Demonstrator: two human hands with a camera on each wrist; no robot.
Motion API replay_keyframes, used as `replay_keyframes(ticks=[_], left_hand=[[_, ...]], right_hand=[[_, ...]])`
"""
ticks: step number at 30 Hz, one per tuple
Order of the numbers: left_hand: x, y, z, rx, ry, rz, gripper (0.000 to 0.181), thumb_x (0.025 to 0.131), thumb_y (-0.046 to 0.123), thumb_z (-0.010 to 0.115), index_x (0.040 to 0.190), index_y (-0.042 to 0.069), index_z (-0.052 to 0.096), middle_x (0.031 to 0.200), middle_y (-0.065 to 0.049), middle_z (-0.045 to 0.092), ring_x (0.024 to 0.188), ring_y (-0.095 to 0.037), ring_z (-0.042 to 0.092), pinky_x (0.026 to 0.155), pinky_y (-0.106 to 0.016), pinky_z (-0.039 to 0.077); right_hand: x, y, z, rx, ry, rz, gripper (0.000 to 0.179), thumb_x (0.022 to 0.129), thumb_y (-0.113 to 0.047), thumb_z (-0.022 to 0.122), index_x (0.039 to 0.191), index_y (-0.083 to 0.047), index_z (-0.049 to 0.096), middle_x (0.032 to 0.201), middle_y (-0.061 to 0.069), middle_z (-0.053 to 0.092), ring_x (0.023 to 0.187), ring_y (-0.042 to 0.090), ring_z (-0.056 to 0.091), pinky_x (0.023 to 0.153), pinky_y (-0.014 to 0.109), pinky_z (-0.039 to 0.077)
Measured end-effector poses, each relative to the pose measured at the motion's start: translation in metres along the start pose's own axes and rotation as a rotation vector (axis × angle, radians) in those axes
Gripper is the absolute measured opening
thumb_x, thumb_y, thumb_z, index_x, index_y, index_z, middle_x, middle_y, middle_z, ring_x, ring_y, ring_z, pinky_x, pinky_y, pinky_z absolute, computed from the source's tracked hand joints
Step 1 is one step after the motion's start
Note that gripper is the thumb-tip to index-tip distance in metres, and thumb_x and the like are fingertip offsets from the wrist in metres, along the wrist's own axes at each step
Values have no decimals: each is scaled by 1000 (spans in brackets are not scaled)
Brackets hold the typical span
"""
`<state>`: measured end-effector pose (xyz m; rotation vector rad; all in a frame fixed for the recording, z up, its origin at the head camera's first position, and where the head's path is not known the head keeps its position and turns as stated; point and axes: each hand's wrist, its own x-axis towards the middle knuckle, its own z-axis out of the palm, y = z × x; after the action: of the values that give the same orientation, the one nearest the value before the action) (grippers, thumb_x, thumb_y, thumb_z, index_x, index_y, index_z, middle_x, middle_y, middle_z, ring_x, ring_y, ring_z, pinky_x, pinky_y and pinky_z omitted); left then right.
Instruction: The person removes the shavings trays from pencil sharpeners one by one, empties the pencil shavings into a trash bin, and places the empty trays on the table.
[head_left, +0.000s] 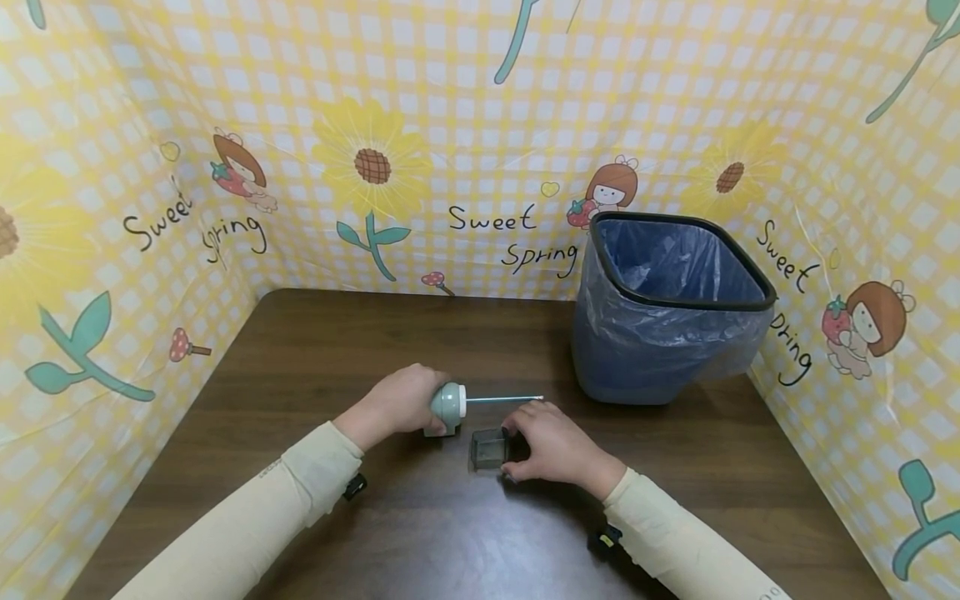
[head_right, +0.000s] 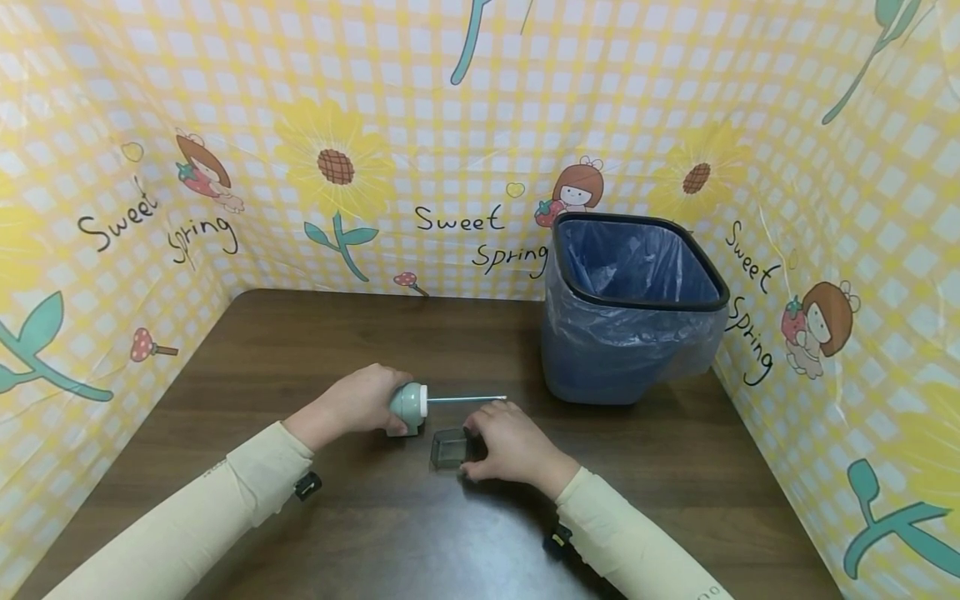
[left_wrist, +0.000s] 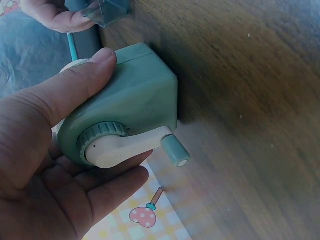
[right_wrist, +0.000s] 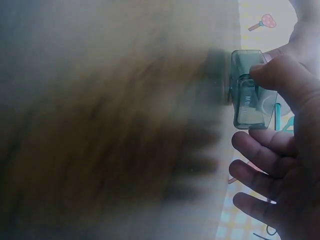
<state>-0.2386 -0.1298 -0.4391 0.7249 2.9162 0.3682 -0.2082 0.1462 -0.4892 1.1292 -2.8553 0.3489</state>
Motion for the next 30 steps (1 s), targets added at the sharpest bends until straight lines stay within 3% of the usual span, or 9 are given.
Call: replay_keyframes(ticks=[14, 30], left_hand=[[0, 1, -2, -19, -4, -1, 62, 68, 33, 97, 118, 8, 70, 98, -1, 71, 80, -14, 61, 73, -36, 55], [-3, 1, -3, -31, -1, 3, 60, 67, 33, 97, 114, 8, 70, 95, 0, 70, 78, -14, 60, 72, -36, 55]], right_hand=[[2, -2, 0, -88, -14, -20, 54, 77, -55, 80, 111, -15, 70, 103, -5, 67, 105, 17, 58, 103, 40, 46], [2, -3, 3, -107, -16, -30, 55, 78, -58, 79, 111, -15, 70, 103, -5, 66, 103, 16, 57, 102, 40, 45]])
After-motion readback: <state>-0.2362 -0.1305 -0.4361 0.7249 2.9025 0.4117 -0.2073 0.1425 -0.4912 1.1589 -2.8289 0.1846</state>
